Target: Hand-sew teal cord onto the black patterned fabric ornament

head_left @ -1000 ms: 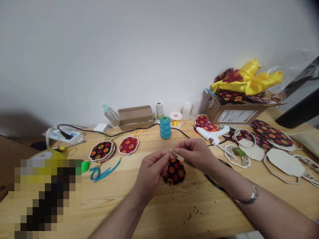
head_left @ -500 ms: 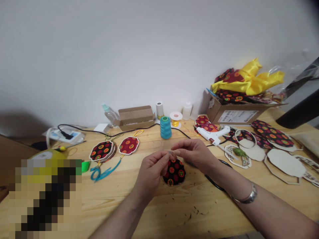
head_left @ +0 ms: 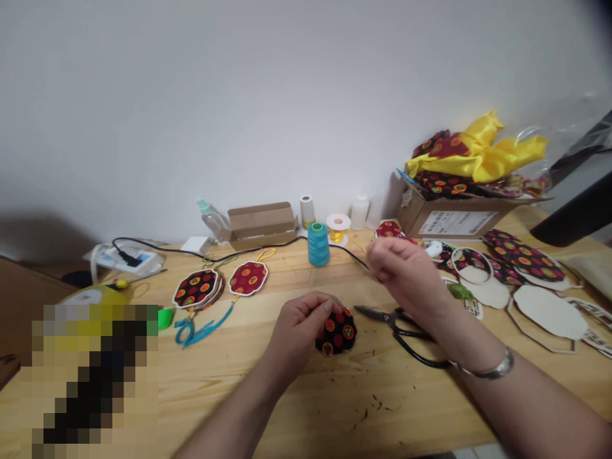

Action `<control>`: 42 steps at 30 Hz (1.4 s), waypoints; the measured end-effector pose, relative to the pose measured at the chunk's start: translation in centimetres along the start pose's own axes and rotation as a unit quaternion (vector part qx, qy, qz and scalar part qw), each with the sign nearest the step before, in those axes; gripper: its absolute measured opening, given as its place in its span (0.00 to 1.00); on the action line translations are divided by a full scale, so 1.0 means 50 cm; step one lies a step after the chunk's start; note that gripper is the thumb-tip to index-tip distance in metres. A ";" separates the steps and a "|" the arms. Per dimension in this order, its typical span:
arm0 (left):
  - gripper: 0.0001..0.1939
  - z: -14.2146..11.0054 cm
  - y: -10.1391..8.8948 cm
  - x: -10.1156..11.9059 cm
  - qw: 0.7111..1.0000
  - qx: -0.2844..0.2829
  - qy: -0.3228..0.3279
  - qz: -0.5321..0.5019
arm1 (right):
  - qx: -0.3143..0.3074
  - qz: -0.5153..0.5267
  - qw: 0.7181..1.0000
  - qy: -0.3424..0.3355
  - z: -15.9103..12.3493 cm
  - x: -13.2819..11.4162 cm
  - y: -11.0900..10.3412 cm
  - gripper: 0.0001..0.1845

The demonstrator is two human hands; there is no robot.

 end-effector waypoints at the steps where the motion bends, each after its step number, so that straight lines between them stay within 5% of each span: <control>1: 0.11 0.003 -0.011 -0.007 0.999 0.029 -0.015 -0.009 | 0.019 0.032 0.999 -0.036 0.007 -0.023 -0.016 0.11; 5: 0.08 0.009 -0.071 -0.013 0.979 0.165 0.005 -0.123 | 0.029 0.012 0.992 -0.124 0.013 -0.077 -0.035 0.08; 8: 0.08 0.012 -0.078 -0.006 0.969 0.163 0.030 -0.185 | -0.153 -0.158 0.970 -0.104 -0.019 -0.056 0.058 0.06; 11: 0.09 0.015 -0.052 -0.009 0.975 0.096 0.008 -0.198 | -0.379 -0.247 0.890 -0.064 -0.095 -0.001 0.161 0.04; 13: 0.10 0.014 -0.029 -0.013 0.980 0.048 -0.011 -0.191 | -0.431 -0.260 0.862 -0.062 -0.127 0.019 0.189 0.04; 19: 0.11 0.006 0.000 -0.011 0.987 -0.003 -0.015 -0.161 | -0.248 -0.258 0.930 -0.083 -0.076 0.034 0.129 0.01; 24: 0.11 0.002 0.006 -0.004 0.987 -0.016 -0.006 -0.162 | -0.163 -0.276 0.943 -0.085 -0.050 0.041 0.093 0.01; 42: 0.12 -0.004 -0.003 0.008 0.998 0.009 0.023 -0.055 | -0.106 -0.219 0.970 0.009 -0.040 0.073 0.068 0.08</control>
Point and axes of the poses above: each hand's wrist, its own z-axis towards the middle knuckle, its own y-axis out of the palm, x = y × z, the point moved 9 cm from there along z, towards the middle knuckle, and after that the axes turned 13 degrees about z, right-handed, at the moved point
